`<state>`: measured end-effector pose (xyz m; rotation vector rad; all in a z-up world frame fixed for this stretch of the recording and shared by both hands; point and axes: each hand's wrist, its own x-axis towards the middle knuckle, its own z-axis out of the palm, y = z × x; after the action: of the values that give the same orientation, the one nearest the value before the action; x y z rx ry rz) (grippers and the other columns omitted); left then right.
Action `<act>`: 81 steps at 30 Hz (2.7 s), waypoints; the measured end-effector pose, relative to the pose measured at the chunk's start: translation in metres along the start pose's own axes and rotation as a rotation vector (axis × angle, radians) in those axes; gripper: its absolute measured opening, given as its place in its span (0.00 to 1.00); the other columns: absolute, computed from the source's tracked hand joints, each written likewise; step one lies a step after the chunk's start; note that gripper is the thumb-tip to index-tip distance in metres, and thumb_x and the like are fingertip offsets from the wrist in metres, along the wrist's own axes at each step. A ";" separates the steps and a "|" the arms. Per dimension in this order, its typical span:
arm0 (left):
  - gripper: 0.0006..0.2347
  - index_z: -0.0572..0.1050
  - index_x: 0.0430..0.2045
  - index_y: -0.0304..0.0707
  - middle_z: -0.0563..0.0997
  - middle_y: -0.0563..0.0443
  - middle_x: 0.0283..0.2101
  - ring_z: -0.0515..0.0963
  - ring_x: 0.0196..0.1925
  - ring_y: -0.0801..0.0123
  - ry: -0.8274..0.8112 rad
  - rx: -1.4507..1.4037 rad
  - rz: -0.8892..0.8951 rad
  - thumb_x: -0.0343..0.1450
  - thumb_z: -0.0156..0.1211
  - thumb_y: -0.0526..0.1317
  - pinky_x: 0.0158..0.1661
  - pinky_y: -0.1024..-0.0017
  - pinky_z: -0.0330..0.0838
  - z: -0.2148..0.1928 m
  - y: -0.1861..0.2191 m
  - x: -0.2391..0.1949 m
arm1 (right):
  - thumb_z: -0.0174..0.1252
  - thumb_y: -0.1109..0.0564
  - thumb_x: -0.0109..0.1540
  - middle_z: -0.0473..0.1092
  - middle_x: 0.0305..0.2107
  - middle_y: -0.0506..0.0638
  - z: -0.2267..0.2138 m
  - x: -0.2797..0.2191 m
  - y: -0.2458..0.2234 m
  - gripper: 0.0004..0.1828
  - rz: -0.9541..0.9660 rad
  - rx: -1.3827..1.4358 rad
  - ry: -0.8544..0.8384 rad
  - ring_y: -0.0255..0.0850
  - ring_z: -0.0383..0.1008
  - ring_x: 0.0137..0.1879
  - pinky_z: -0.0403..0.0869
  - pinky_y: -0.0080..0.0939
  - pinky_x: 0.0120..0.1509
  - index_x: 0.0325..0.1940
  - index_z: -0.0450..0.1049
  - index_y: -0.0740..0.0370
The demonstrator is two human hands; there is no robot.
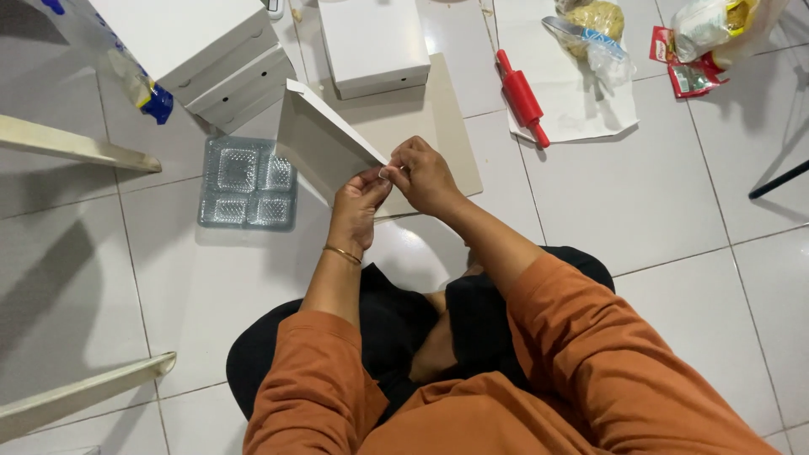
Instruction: The person assembles a white cardboard box by folding and tucking the flaps into place. They then pick up a flat cardboard sheet, fold it, and place it inside the assembled box.
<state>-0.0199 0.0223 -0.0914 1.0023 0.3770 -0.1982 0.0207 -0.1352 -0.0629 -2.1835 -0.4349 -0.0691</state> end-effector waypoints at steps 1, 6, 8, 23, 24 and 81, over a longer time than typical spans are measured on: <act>0.13 0.80 0.43 0.38 0.85 0.51 0.37 0.85 0.42 0.72 -0.001 0.000 0.002 0.66 0.67 0.25 0.50 0.77 0.79 0.000 -0.001 -0.001 | 0.65 0.55 0.64 0.73 0.41 0.54 -0.001 -0.001 -0.001 0.09 -0.002 0.000 0.001 0.51 0.79 0.41 0.78 0.44 0.40 0.33 0.78 0.62; 0.12 0.81 0.40 0.39 0.85 0.52 0.36 0.86 0.41 0.71 0.005 -0.054 -0.009 0.66 0.68 0.24 0.49 0.75 0.81 -0.008 -0.014 0.011 | 0.65 0.57 0.63 0.73 0.42 0.56 -0.005 0.002 -0.003 0.07 -0.039 -0.006 -0.028 0.53 0.79 0.42 0.77 0.45 0.41 0.33 0.77 0.61; 0.12 0.81 0.39 0.40 0.85 0.52 0.35 0.85 0.41 0.72 -0.003 -0.044 0.003 0.66 0.68 0.25 0.49 0.77 0.80 -0.006 -0.005 0.008 | 0.66 0.55 0.63 0.73 0.41 0.54 -0.002 0.004 0.004 0.09 -0.075 0.013 0.000 0.52 0.79 0.43 0.77 0.44 0.42 0.31 0.77 0.60; 0.09 0.81 0.37 0.41 0.85 0.55 0.32 0.84 0.38 0.78 -0.011 0.044 0.097 0.67 0.68 0.28 0.45 0.82 0.75 0.004 0.014 -0.004 | 0.66 0.59 0.63 0.74 0.38 0.55 -0.013 -0.002 -0.022 0.08 -0.020 0.248 0.031 0.48 0.79 0.43 0.74 0.39 0.42 0.29 0.78 0.61; 0.08 0.81 0.37 0.40 0.85 0.54 0.32 0.83 0.38 0.78 -0.017 0.049 0.111 0.68 0.68 0.28 0.45 0.81 0.75 0.005 0.015 -0.005 | 0.65 0.59 0.64 0.74 0.38 0.55 -0.017 -0.003 -0.028 0.09 0.006 0.270 0.010 0.47 0.79 0.42 0.74 0.38 0.41 0.29 0.79 0.62; 0.04 0.81 0.29 0.40 0.84 0.50 0.26 0.83 0.34 0.75 0.097 0.501 0.661 0.73 0.63 0.37 0.40 0.71 0.77 0.038 0.049 -0.024 | 0.72 0.69 0.54 0.76 0.40 0.52 -0.023 0.002 -0.030 0.16 -0.293 0.126 0.110 0.49 0.81 0.45 0.80 0.45 0.49 0.40 0.76 0.58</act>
<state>-0.0180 0.0158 -0.0256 1.5801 0.0630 0.3742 0.0152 -0.1359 -0.0255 -1.9680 -0.6748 -0.3128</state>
